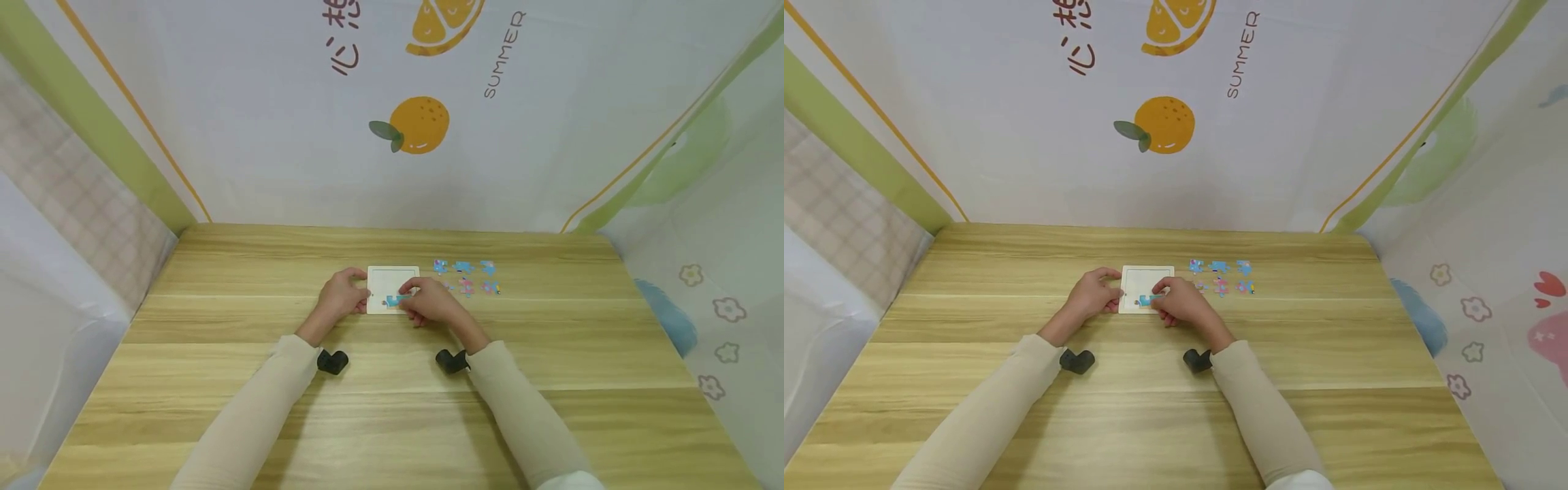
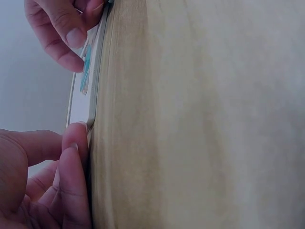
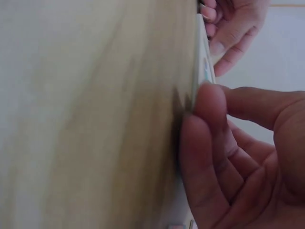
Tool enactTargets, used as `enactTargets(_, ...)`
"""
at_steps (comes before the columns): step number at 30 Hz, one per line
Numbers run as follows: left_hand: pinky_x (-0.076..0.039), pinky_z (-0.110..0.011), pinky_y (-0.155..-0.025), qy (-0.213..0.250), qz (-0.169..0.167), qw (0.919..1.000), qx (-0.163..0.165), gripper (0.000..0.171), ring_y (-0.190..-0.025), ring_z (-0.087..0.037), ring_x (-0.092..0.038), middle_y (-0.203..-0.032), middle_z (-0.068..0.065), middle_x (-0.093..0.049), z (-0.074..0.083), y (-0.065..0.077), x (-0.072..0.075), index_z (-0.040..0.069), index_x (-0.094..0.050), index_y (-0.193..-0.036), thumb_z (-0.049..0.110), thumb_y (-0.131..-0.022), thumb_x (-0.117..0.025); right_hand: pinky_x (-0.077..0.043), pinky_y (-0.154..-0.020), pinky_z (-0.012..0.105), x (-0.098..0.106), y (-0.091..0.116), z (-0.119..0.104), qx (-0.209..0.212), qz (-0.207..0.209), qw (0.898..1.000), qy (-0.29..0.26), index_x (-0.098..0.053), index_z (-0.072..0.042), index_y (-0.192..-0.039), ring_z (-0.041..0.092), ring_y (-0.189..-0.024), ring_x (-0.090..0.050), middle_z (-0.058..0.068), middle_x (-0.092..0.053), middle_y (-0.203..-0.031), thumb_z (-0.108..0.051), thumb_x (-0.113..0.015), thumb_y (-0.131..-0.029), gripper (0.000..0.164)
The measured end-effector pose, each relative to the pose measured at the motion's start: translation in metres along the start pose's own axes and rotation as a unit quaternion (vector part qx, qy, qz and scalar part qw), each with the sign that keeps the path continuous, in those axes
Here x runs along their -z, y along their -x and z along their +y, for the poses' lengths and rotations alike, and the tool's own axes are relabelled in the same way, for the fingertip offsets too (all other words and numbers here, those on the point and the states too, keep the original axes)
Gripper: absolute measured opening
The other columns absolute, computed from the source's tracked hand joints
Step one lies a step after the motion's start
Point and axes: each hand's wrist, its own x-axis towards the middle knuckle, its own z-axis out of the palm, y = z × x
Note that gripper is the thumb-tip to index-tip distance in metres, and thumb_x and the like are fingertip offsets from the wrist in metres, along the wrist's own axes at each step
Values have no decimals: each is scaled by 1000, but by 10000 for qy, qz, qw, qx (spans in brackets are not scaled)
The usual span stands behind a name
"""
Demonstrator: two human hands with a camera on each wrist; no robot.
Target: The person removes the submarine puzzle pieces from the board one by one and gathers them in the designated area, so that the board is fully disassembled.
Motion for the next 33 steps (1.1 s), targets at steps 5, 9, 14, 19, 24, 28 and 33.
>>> enactTargets(5,-56,-23,-49,-40,-17,10000,-49,40,-47,-11,-62,-66,-9,-67,-1,0,1,2,-57,-127,3,-88,-66,-54,-47,26,-5,-1,-1,43,169,9993,332,-61,-7,-112,13,-43,-55,4,-58,-59,-17,-66,-91,24)
enactTargets(9,-56,-23,-49,-21,3,10000,-54,39,-46,-11,-62,-66,-9,-67,-1,0,1,2,-58,-126,3,-88,-67,-50,-45,24,-7,-2,-1,46,172,9988,448,-61,-8,-108,13,-42,-52,3,-56,-57,-16,-66,-91,19)
enactTargets(14,-56,-23,-49,-78,-4,9999,-81,39,-46,-11,-62,-66,-9,-67,-2,-1,2,2,-58,-126,2,-88,-67,-50,-45,22,-5,-4,-4,35,38,9982,590,-56,-7,-107,13,-42,-51,4,-56,-58,-14,-65,-92,18)
enactTargets(19,-56,-23,-49,-105,-25,9999,-90,40,-46,-11,-62,-66,-9,-67,-2,-2,2,2,-58,-126,2,-88,-66,-50,-46,22,-2,-4,-6,67,-196,9984,528,-51,-3,-106,14,-44,-54,5,-56,-61,-11,-62,-94,19)
enactTargets(24,-57,-23,-50,8,-38,10000,-63,40,-46,-11,-62,-66,-9,-67,-1,-2,1,2,-57,-127,2,-88,-66,-49,-48,23,5,-4,-4,129,-534,9978,373,-53,-4,-97,14,-46,-53,3,-53,-62,-16,-62,-94,16)
enactTargets(28,-57,-23,-51,31,-70,10000,-49,40,-47,-10,-61,-66,-9,-67,-2,-2,0,2,-57,-127,2,-88,-66,-46,-48,23,16,1,-1,115,-801,9966,137,-56,-6,-91,14,-48,-49,1,-50,-60,-22,-64,-94,18)
enactTargets(33,-57,-24,-51,10,-28,10000,-28,39,-46,-11,-62,-65,-9,-67,-1,-2,0,2,-58,-126,3,-88,-66,-50,-51,25,33,10,6,19,-830,9960,-329,-54,-6,-91,15,-53,-51,5,-58,-69,-21,-65,-93,19)
